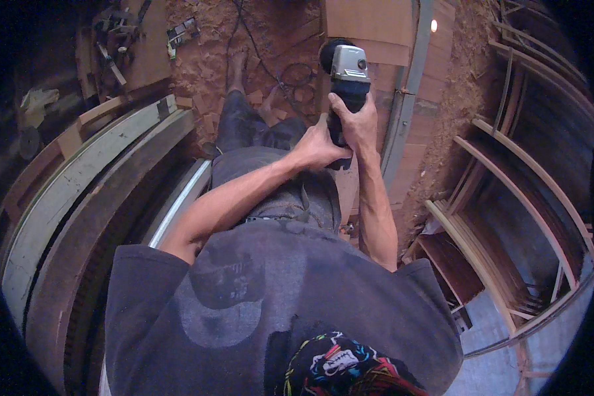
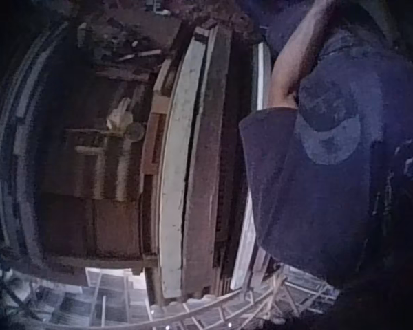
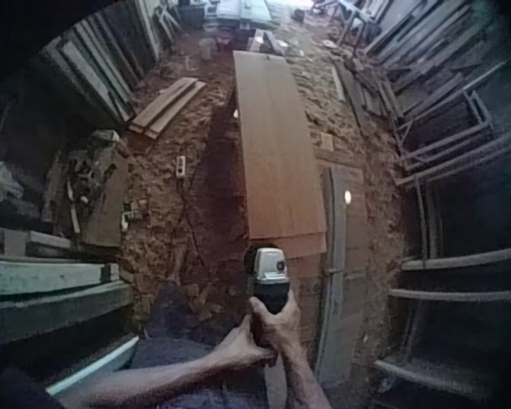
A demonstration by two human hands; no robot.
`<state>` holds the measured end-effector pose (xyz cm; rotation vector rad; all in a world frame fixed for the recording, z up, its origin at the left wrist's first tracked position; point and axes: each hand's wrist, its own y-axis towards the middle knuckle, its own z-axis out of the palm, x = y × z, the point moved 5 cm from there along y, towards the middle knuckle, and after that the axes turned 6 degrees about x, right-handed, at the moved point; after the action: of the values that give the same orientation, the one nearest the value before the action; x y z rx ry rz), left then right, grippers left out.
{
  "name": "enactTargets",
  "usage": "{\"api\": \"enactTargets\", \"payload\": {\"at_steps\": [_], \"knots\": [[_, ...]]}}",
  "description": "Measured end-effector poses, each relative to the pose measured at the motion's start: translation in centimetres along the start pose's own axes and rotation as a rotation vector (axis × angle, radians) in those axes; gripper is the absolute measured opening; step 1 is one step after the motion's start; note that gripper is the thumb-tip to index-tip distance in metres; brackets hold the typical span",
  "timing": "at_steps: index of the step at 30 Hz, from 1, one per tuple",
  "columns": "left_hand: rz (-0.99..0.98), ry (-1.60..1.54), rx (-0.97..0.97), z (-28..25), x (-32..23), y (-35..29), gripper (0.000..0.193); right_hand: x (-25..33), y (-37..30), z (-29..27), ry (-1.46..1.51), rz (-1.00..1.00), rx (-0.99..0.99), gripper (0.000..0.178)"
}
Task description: The person uses an orbital sander to smooth the surface of a wooden plank. They hold the plank with one hand and operate the sander with the other, moving it back and forth along the wood's length.
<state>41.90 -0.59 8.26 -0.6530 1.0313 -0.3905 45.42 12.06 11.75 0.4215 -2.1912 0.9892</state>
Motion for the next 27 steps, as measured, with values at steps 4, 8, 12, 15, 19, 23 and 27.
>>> {"api": "enactTargets", "payload": {"at_steps": [4, 8, 12, 15, 19, 23, 27], "knots": [[0.074, 0.080, -0.108, -0.1, 0.0, -0.3, 0.097, -0.5, -0.2, -0.1, -0.022, -0.024, -0.011, 0.064], [0.109, 0.179, -0.093, 0.3, -0.1, 0.9, 0.094, -2.0, 0.4, -0.5, 0.097, 0.004, -0.044, 0.063], [0.052, 0.170, -0.050, 0.6, -0.9, 1.7, 0.095, -3.1, 1.5, -1.6, 0.081, 0.025, -0.067, 0.068], [0.032, 0.135, -0.050, 0.7, 0.7, 2.7, 0.100, -2.5, 1.5, -1.4, 0.032, 0.018, -0.054, 0.070], [0.129, 0.168, -0.088, 0.1, 1.0, 1.4, 0.104, -1.4, 0.6, -0.2, -0.010, -0.003, 0.029, 0.068], [0.090, 0.175, -0.032, 1.2, 0.2, 2.3, 0.104, -2.0, 0.8, -2.0, 0.023, 0.006, -0.027, 0.070], [0.024, 0.230, 0.055, 3.2, -1.7, 4.9, 0.105, -4.4, 2.1, -5.1, 0.041, 0.014, -0.099, 0.070]]}}
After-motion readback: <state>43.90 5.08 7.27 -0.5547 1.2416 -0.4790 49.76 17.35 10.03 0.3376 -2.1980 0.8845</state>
